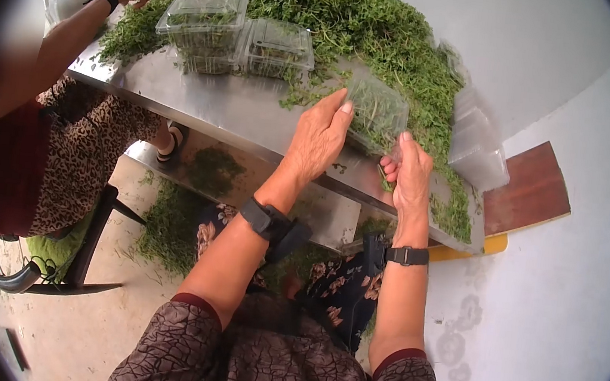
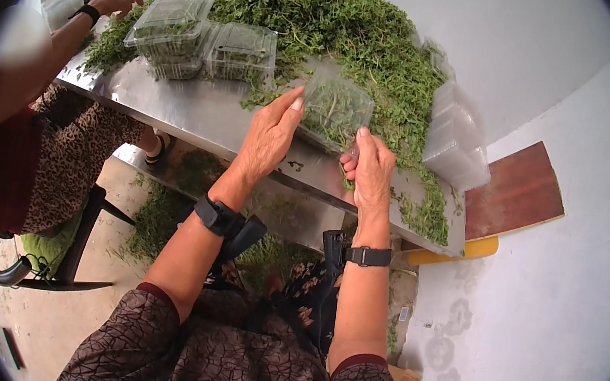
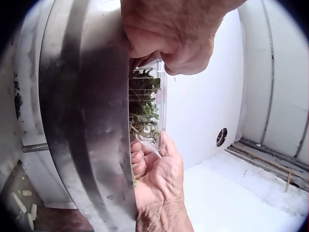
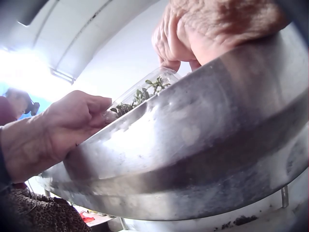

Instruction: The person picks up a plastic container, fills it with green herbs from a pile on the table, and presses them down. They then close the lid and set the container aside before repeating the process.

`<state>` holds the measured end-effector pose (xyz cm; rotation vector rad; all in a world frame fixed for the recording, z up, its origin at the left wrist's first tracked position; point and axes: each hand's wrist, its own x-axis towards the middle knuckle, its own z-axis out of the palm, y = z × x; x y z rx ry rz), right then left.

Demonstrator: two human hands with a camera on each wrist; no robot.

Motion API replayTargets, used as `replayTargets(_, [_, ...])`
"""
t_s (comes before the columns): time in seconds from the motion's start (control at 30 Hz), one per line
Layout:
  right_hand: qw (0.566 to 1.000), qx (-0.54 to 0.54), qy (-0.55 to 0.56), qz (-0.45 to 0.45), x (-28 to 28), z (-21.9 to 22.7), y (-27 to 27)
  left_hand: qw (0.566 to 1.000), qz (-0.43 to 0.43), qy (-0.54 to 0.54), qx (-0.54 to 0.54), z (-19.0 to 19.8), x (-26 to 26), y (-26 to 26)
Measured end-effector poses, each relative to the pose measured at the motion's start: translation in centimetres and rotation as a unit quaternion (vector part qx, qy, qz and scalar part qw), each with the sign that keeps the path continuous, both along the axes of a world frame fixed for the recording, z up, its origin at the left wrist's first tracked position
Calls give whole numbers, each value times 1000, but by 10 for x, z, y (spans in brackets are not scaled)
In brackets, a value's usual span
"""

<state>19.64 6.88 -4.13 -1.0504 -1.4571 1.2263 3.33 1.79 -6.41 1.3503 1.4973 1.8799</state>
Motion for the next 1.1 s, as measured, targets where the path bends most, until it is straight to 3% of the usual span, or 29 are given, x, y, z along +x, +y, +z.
replayTargets(0.33, [1000,11,4,-2,0,1,-3,999,-32,-28,-30,9,1,-7])
replayTargets(0.53, [999,52,-1,8,1,-3,-8,996,-69,-51,27,2,2,-4])
replayTargets(0.7, [996,83,28,21,4,-6,-11,991,-118,-5,61,10,3,-18])
replayTargets(0.93, [990,139,5,36,-9,14,-39,987,-91,-102,85,34,4,-45])
replayTargets(1.03, [980,194,-34,41,-14,19,-48,988,-75,-133,30,33,-3,-58])
replayTargets(1.1, [972,220,-84,-28,-21,21,-61,981,-64,-183,21,40,5,-69])
